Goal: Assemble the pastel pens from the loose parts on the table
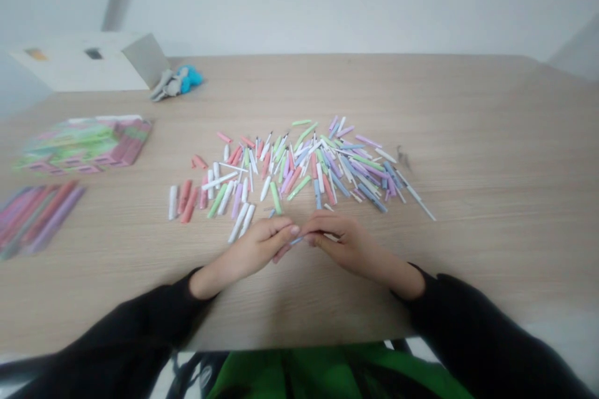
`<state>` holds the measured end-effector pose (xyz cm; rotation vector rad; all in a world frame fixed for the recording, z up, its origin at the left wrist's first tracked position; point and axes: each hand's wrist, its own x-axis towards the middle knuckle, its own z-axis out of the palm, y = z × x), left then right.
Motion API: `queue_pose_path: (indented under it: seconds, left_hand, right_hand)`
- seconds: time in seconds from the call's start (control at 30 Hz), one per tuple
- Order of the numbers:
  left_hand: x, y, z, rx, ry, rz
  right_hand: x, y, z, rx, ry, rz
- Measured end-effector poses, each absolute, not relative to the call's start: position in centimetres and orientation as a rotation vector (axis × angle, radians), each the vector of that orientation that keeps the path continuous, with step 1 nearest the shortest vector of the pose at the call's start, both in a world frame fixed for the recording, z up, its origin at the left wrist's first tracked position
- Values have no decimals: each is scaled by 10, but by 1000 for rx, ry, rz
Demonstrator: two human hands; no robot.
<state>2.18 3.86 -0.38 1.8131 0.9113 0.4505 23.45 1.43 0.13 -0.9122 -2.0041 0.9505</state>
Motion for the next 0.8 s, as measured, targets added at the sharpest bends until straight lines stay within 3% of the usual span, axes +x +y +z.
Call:
queue_pose_path:
  seconds: [0.1, 0.2, 0.47, 0.8]
  left_hand:
    - [30, 41, 9, 2059, 1033, 503]
    - [49, 41, 27, 2353, 1063, 341]
    - [138, 37, 35, 2690, 1124, 121]
    - [188, 67, 12, 2762, 1004, 49]
  right_hand:
    - [248, 13, 10, -887, -2044, 878]
    - [281, 1, 19, -990, -1965, 755]
    - [396, -58, -12, -1590, -1190, 526]
    - [394, -83, -57, -1594, -1394, 555]
